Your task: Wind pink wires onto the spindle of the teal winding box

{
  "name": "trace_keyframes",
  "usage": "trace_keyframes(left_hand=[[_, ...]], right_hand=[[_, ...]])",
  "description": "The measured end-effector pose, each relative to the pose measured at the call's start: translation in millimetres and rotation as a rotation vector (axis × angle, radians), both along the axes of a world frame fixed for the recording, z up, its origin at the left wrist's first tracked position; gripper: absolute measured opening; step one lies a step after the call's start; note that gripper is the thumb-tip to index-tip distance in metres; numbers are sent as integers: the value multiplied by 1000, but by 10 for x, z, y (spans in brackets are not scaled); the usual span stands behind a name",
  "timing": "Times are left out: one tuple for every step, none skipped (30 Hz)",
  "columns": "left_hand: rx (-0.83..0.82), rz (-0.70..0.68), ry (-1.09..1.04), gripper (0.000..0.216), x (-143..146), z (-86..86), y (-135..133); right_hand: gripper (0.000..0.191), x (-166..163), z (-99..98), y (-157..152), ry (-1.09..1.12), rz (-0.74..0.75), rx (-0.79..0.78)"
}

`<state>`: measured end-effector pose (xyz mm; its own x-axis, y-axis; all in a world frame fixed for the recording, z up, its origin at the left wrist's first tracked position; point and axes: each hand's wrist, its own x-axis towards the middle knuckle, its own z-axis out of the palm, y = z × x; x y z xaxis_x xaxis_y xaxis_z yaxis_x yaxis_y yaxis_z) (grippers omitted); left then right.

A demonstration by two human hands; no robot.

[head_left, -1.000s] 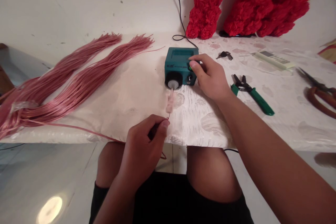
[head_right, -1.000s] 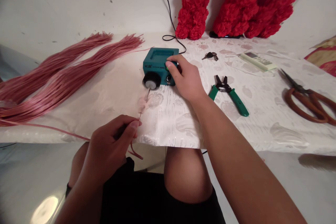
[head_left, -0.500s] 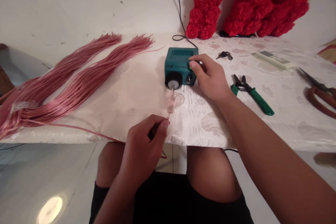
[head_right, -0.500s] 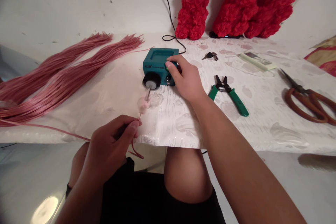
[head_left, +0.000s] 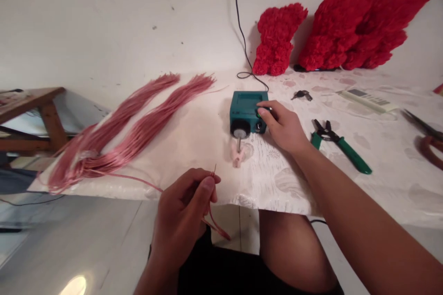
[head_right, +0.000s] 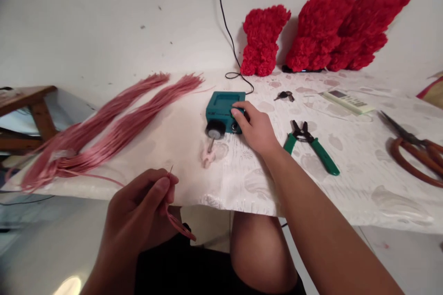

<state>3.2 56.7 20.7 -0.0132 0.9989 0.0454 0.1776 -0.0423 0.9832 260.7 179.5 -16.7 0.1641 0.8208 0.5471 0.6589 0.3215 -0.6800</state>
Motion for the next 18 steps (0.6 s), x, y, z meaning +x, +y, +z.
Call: trace_keyframes(left_hand=[[14,18,-32,19,-34,47,-24],[40,32,-58,18,-69,93,-46],[72,35,-68,18,-107,137,-65],[105,29,-56,19,-145,180,-82],[139,13,-31,20,-182,221,-97],[169,1,-1,20,-216,260,-112],[190,2,24,21,-245,299,-130],[200,13,36,22,-268,337,-152],[202,33,32,23,-284,374,-179],[198,60,19,23,-291,412,-211],[190,81,2,23,-291,448,-249],[179,91,-11,22,-284,482,-290],[175,89,-18,22,-274,512,-333],[177,84,-20,21,-266,534,-373],[185,76,-18,21,-266,546,-404],[197,61,-16,22,-283,546,-422],[206,42,-11,24,-327,534,-418],[206,26,0,25,-408,512,-389]], right_hand=[[39,-5,8,-6,10,-2,-23],[40,-10,15,-13,18,-1,-33],[42,-14,22,-19,22,4,-37],[44,-18,28,-24,24,9,-36],[45,-21,33,-28,22,15,-36],[47,-24,34,-31,20,19,-39],[48,-26,34,-31,17,23,-44],[49,-27,30,-30,16,24,-48],[49,-28,25,-27,15,25,-52],[50,-28,18,-22,16,24,-55],[50,-28,11,-17,17,23,-57],[50,-27,4,-13,17,22,-60],[50,-27,-1,-9,17,21,-62],[50,-27,-4,-7,15,20,-66],[50,-28,-6,-7,12,19,-70],[50,-29,-5,-10,9,17,-74],[51,-30,-3,-14,6,15,-78],[51,-32,0,-19,3,11,-83]])
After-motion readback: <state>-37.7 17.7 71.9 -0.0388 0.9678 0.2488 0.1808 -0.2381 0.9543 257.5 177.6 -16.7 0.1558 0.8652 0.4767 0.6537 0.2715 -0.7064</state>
